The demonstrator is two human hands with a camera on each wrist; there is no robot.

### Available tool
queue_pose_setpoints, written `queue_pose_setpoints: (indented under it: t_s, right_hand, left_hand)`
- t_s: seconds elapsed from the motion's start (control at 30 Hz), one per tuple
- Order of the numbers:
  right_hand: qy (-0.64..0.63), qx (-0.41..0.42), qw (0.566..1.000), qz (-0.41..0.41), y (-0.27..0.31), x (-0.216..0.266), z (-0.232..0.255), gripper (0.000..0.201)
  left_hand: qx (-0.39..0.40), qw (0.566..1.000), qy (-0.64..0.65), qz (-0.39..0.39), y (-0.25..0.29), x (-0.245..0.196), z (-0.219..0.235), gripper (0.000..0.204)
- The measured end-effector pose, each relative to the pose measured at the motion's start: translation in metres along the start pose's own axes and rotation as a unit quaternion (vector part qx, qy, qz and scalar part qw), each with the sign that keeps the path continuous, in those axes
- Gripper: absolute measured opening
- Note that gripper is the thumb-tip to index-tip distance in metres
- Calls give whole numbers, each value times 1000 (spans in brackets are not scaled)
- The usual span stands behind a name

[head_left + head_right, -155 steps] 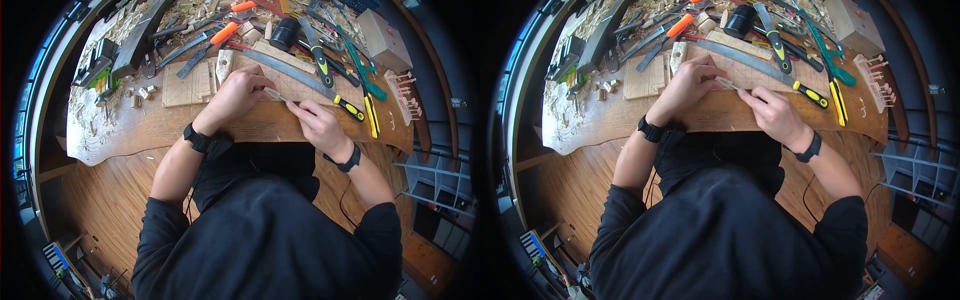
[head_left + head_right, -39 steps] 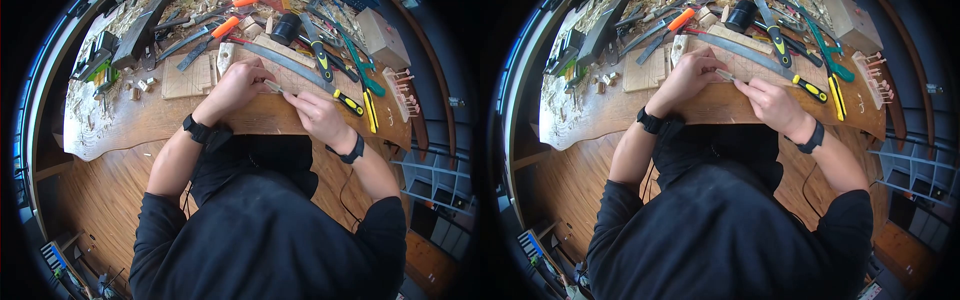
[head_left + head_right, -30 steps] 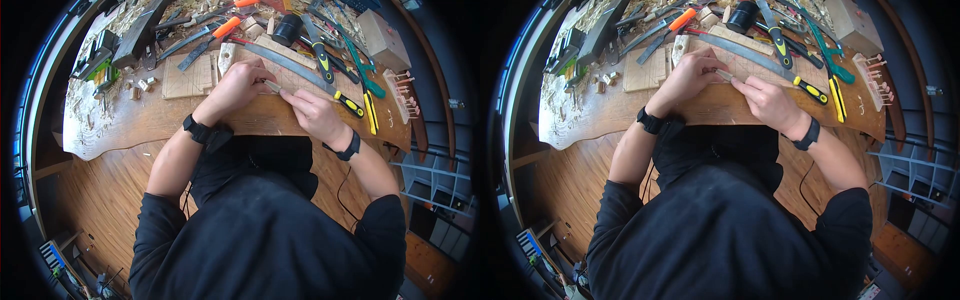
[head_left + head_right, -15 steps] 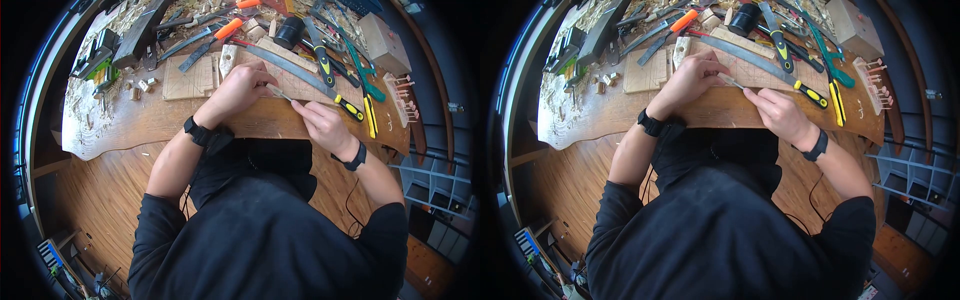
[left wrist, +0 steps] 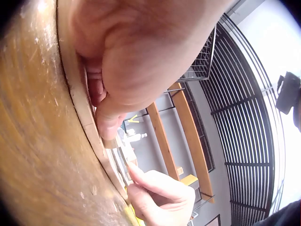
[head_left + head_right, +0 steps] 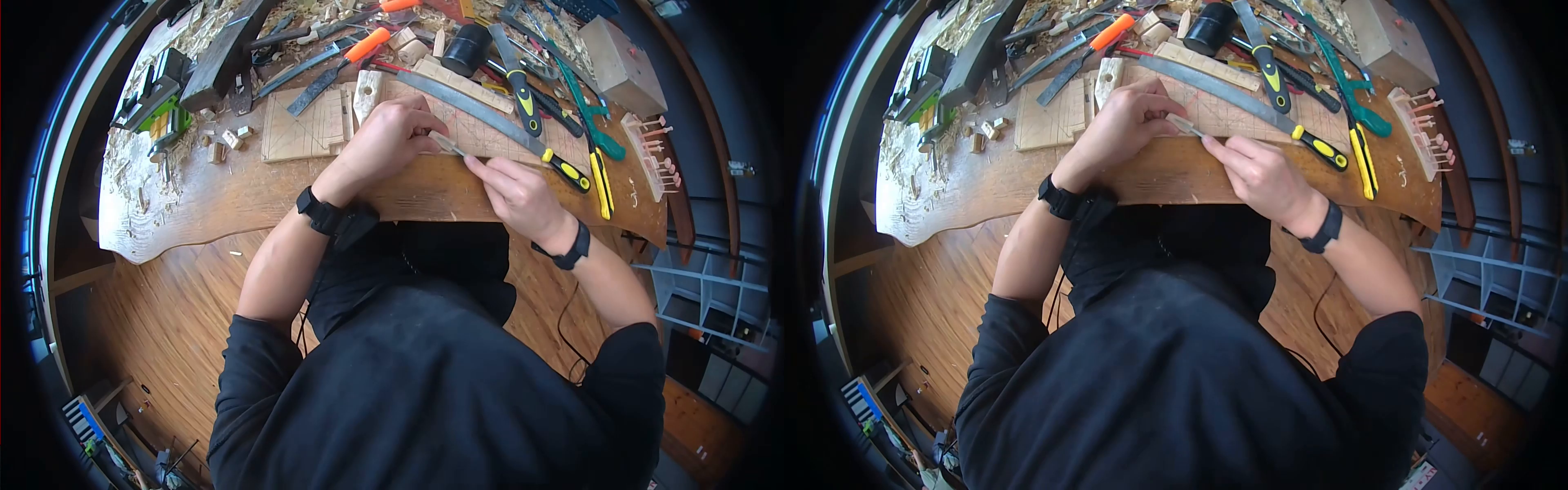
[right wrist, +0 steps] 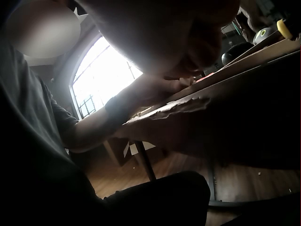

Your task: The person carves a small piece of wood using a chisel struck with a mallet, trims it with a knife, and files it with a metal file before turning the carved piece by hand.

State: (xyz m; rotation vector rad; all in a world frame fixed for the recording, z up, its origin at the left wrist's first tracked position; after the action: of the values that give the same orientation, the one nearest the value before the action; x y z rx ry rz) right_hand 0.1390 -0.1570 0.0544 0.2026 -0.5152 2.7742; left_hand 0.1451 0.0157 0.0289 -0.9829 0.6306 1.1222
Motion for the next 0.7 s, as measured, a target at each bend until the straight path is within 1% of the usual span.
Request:
queue_pose_setpoints:
  t_s: [0.1,0.23,0.33,0.4,0.43,0.5,0.53,0.6,0.63,0.67,0.7]
  right_hand:
    - [-7,-14,1000,4,-8,2,-2,48]
    - [-13,-12,1000,1,9,-2,13,48]
    - [17,-23,1000,6,33,-5,33,45]
    - [22,-51,997,-47,43,-13,46,42]
    - [27,-67,996,-61,47,-15,50,40]
    - [33,-90,993,-70,51,-15,52,40]
    - [40,-110,990,-76,49,-17,55,40]
    - [34,-153,985,-75,40,-18,62,38]
    - [38,-169,981,-86,32,-21,67,38]
    - [41,-186,977,-97,23,-24,72,38]
    - [-4,-210,969,-133,11,-32,78,37]
  left_hand:
    - [0,1000,17,14,-1,0,2,25]
    - [4,1000,4,13,-2,-3,3,25]
    - [-1,1000,11,8,-1,-1,1,25]
    - [-11,1000,16,18,-1,-1,2,26]
    - [-9,1000,12,13,-2,-3,2,26]
    - [17,997,-2,78,-4,5,-1,25]
    - [16,997,-11,70,-6,-1,1,25]
    - [-20,997,26,66,-15,-12,13,27]
    - [-40,995,73,51,-23,-9,21,26]
    - [-67,986,146,43,-34,-10,29,25]
    - [-94,967,227,59,-46,-16,41,25]
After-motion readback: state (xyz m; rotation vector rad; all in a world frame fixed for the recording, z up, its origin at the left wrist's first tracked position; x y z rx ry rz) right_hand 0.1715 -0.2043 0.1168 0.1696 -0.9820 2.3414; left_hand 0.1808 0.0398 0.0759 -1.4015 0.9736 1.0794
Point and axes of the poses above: each hand's wrist, its own y-axis away from the middle knuckle, its own z-axis out of the back of the hand, x = y × z, the point moved 10 cm from there along -y, towards the middle knuckle, and after that the axes turned 9 degrees about y, right-handed, at the moved point
